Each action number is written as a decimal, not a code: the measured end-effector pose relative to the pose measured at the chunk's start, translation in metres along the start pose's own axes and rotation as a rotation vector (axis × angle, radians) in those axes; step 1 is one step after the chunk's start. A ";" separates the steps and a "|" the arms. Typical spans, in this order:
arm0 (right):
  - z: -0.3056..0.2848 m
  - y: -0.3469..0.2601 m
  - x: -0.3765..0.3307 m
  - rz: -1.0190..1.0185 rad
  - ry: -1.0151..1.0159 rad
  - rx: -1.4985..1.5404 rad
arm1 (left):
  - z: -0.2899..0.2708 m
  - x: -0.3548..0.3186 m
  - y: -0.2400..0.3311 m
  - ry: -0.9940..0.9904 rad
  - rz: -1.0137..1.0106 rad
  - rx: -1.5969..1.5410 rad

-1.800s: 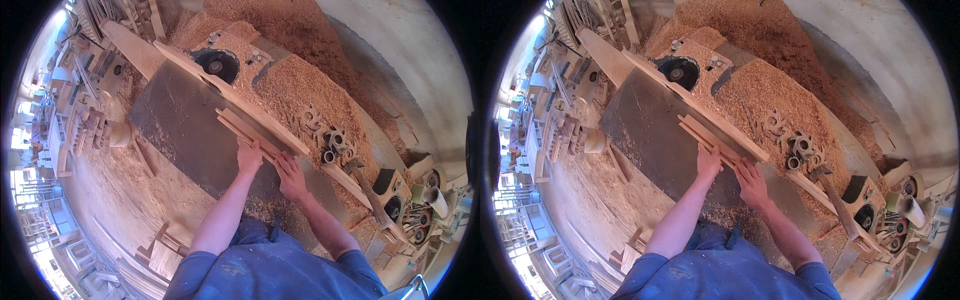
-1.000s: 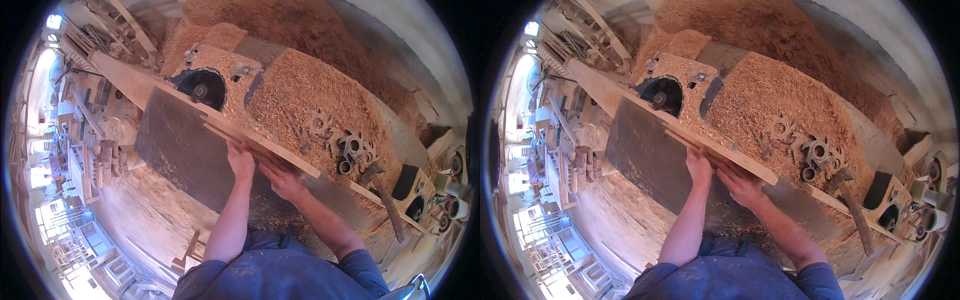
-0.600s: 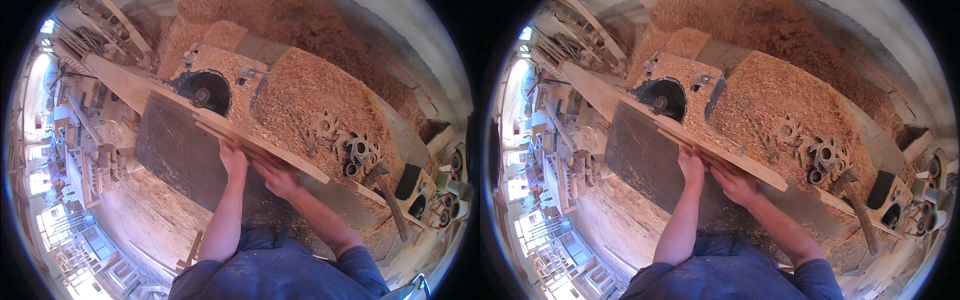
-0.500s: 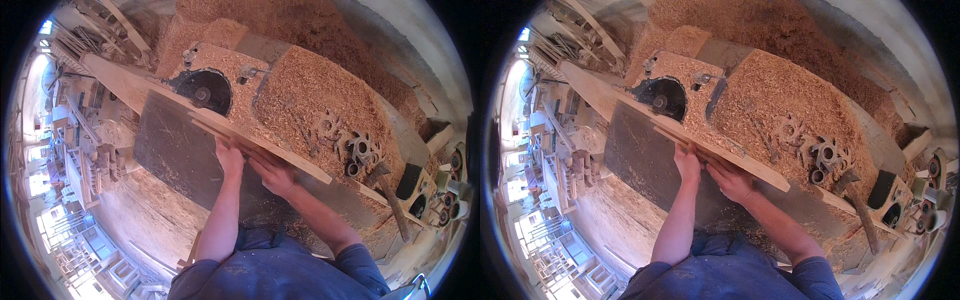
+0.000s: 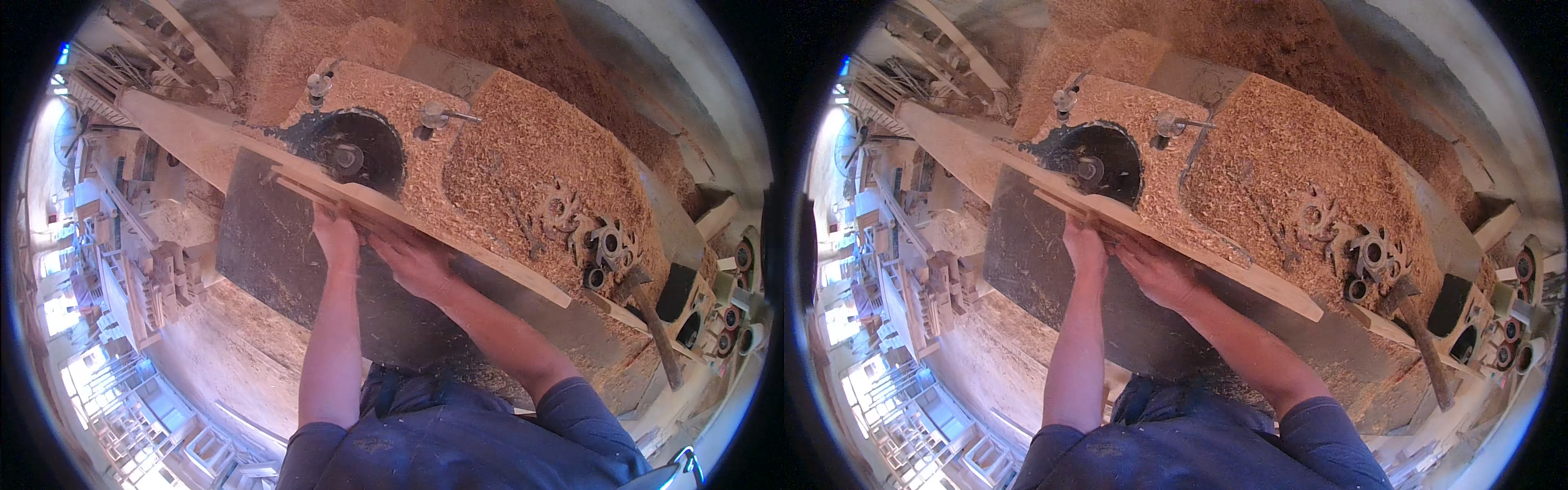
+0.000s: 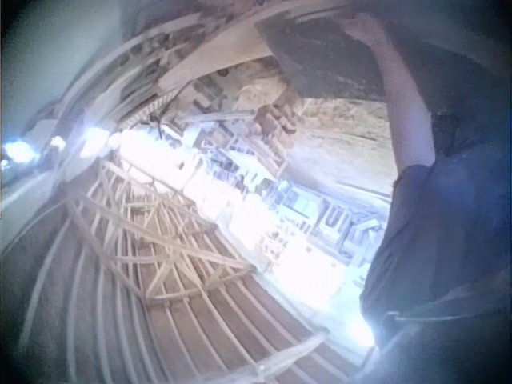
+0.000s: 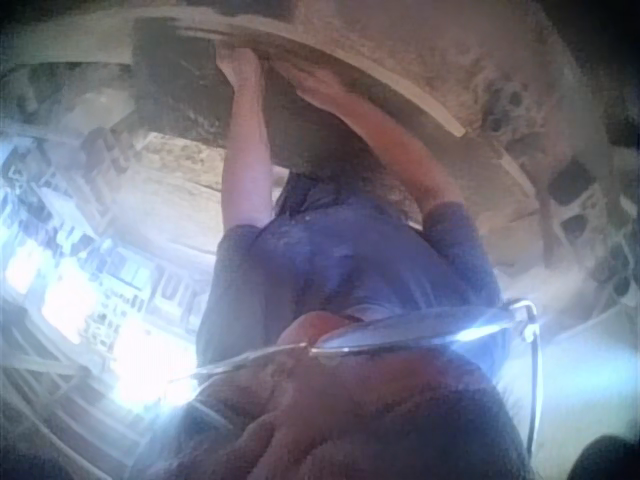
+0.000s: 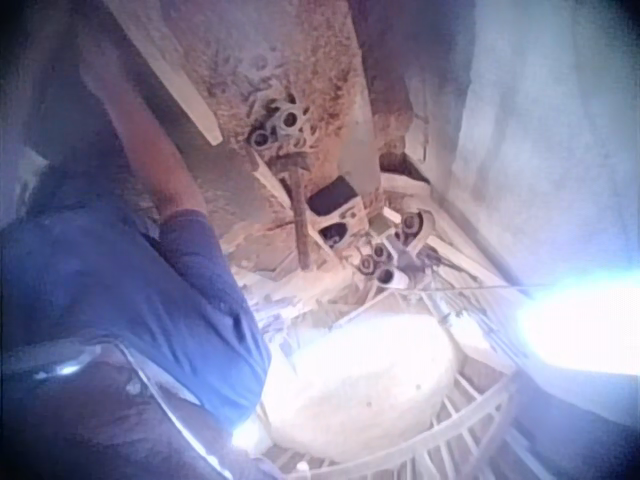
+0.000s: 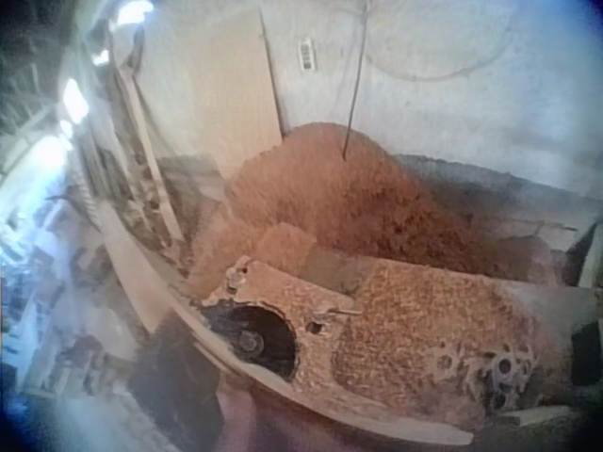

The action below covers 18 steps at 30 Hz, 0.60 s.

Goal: The person feeds wooden slats through a wood shaping machine, uses a metal ruler to measure features on one of the pieces, and stacks the finished slats in a pile on the floor.

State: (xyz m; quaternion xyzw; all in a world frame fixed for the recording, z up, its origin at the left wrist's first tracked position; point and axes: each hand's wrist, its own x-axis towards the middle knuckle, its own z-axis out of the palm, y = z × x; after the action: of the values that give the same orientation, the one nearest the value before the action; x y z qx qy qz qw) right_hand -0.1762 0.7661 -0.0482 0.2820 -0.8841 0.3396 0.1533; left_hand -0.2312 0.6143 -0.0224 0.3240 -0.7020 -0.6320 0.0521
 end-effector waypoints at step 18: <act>0.066 -0.025 0.089 -0.002 -0.021 -0.025 | -0.050 0.100 0.025 -0.024 0.010 -0.165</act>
State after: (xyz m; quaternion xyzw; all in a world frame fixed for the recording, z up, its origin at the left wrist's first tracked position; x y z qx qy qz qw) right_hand -0.2370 0.6707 -0.0417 0.2844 -0.8896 0.3254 0.1479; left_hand -0.2952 0.5196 -0.0227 0.3076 -0.6498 -0.6913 0.0732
